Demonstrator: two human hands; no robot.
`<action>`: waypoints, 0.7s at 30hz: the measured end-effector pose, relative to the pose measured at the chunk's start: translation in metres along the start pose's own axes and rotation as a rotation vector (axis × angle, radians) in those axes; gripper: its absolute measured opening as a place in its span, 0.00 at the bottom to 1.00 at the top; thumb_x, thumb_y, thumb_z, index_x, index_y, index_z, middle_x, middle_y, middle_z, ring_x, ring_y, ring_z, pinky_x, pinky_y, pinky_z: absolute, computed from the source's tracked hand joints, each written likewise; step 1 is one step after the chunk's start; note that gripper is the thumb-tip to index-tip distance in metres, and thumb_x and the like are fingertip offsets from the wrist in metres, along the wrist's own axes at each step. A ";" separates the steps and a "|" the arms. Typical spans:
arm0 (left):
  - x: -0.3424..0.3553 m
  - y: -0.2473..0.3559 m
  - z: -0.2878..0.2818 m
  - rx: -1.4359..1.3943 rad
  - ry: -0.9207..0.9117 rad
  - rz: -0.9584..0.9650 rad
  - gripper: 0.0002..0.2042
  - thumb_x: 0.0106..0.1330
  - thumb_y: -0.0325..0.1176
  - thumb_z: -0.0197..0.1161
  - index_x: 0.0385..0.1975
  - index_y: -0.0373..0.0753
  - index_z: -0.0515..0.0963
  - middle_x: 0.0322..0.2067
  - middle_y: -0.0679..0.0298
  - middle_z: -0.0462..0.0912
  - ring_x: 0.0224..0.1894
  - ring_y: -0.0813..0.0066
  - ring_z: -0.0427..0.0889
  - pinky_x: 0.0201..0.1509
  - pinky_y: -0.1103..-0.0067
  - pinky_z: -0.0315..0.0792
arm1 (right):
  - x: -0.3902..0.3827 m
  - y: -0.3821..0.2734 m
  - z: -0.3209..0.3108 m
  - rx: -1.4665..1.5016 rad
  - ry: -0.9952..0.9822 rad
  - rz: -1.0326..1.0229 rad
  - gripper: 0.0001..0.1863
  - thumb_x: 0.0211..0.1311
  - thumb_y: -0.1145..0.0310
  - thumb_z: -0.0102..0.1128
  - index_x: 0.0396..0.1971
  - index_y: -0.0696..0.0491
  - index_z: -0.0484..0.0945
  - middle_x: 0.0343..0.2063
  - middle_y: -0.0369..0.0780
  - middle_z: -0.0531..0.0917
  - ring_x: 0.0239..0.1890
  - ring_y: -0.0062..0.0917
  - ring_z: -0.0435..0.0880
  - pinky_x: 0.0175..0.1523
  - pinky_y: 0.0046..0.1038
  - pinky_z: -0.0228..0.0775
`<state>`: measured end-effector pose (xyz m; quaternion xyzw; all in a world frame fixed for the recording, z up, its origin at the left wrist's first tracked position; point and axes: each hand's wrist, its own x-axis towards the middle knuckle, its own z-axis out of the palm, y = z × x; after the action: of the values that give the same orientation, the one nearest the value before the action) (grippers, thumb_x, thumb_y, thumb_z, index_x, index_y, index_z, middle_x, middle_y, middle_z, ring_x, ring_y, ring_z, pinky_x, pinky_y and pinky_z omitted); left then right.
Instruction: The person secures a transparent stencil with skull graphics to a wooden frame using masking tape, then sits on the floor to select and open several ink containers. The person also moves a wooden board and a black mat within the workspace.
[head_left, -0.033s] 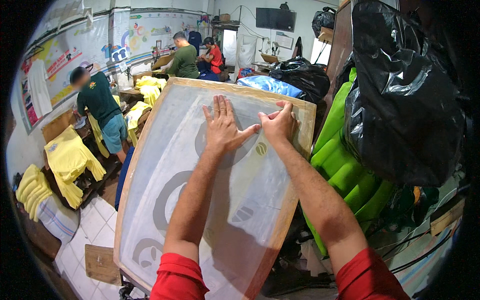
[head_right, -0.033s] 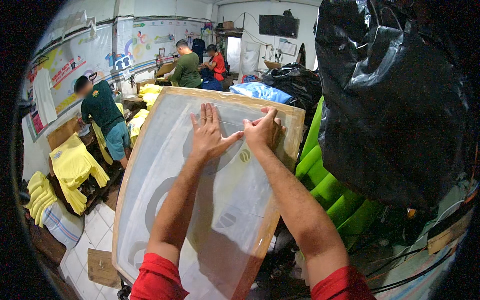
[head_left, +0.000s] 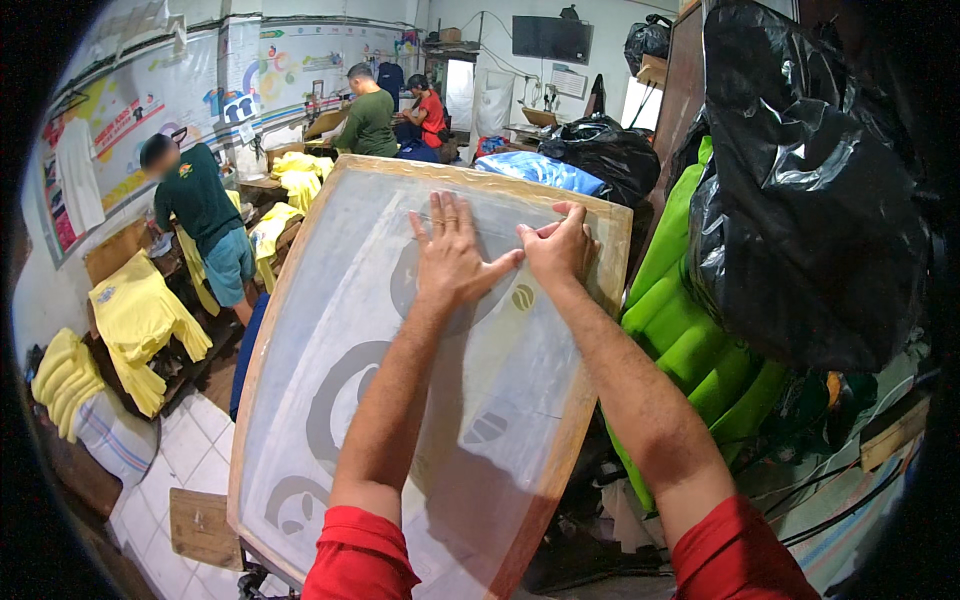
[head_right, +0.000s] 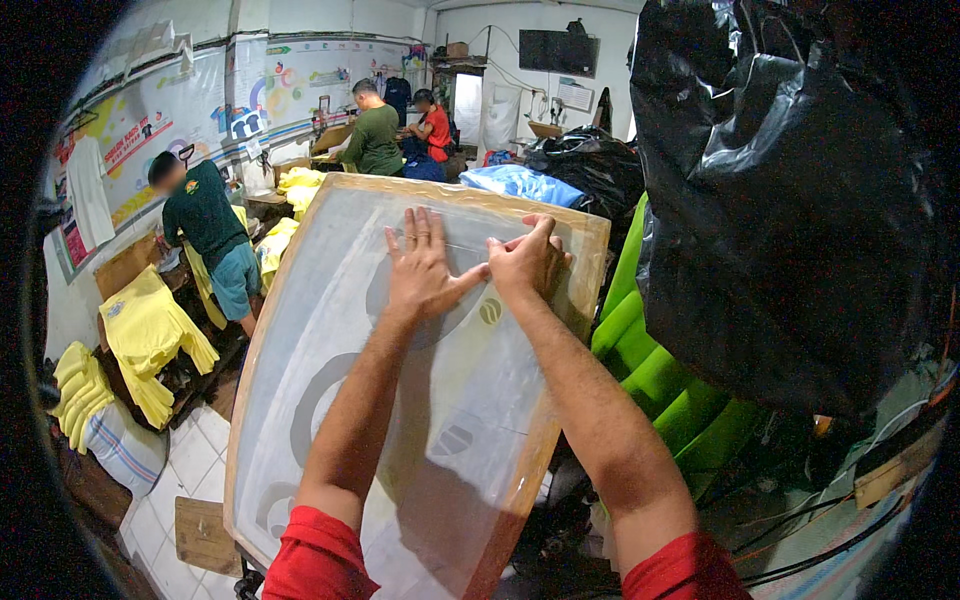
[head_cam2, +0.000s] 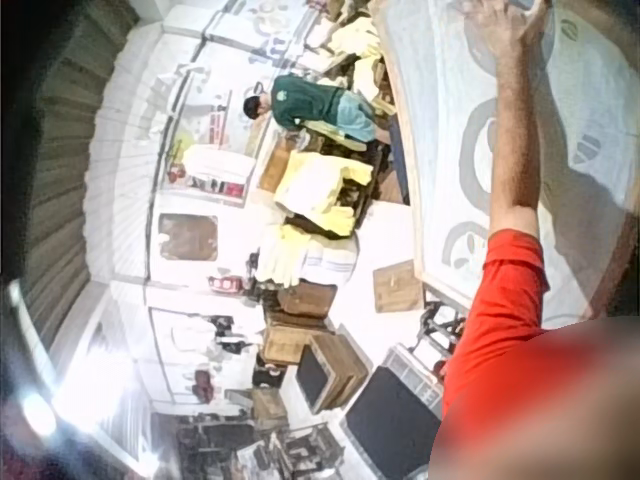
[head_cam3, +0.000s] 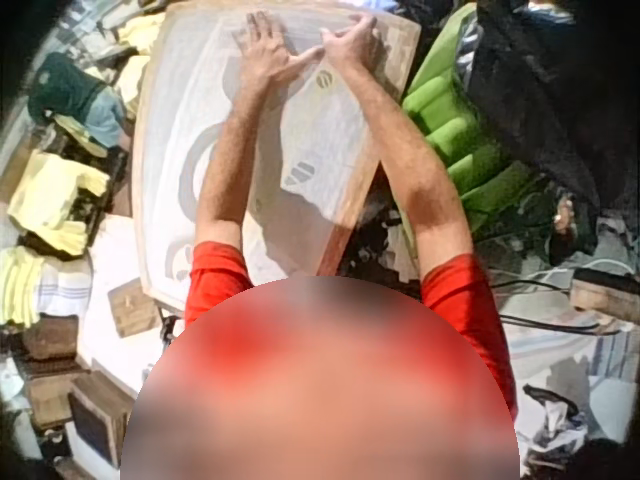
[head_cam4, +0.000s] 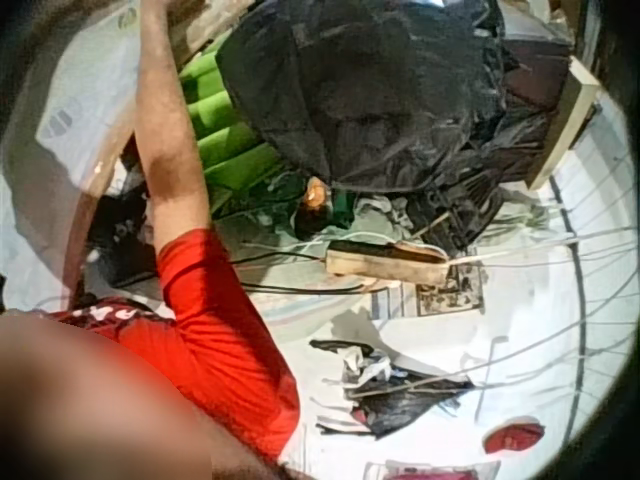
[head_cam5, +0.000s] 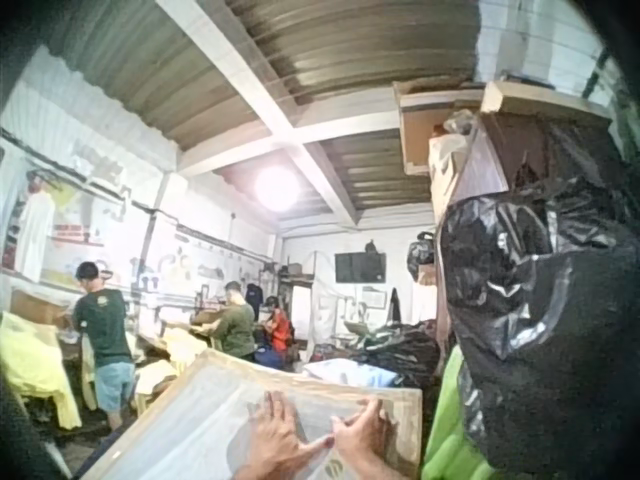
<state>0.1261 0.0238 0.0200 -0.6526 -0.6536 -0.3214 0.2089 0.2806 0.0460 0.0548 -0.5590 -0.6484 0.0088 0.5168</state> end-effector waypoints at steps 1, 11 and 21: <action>0.000 0.009 0.000 -0.013 0.005 0.020 0.59 0.59 0.75 0.50 0.74 0.23 0.48 0.75 0.35 0.45 0.80 0.46 0.37 0.78 0.49 0.24 | 0.001 0.000 0.001 0.020 -0.002 0.012 0.31 0.52 0.58 0.76 0.52 0.48 0.68 0.30 0.33 0.86 0.51 0.34 0.79 0.61 0.45 0.58; -0.030 0.052 0.001 -0.227 0.048 0.331 0.42 0.68 0.59 0.51 0.72 0.29 0.58 0.75 0.41 0.53 0.78 0.42 0.46 0.80 0.54 0.38 | 0.021 0.012 -0.006 0.449 0.164 0.174 0.24 0.52 0.63 0.69 0.47 0.53 0.72 0.32 0.41 0.79 0.36 0.32 0.81 0.46 0.35 0.72; 0.021 -0.026 0.004 -0.171 -0.008 -0.215 0.37 0.75 0.54 0.42 0.74 0.29 0.54 0.75 0.48 0.54 0.79 0.54 0.47 0.81 0.60 0.37 | 0.026 0.024 -0.042 0.368 0.138 0.159 0.24 0.54 0.62 0.72 0.48 0.57 0.76 0.43 0.44 0.83 0.45 0.31 0.82 0.53 0.32 0.74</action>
<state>0.0998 0.0430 0.0280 -0.5956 -0.6908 -0.3938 0.1140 0.3309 0.0499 0.0773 -0.5039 -0.5527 0.1294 0.6511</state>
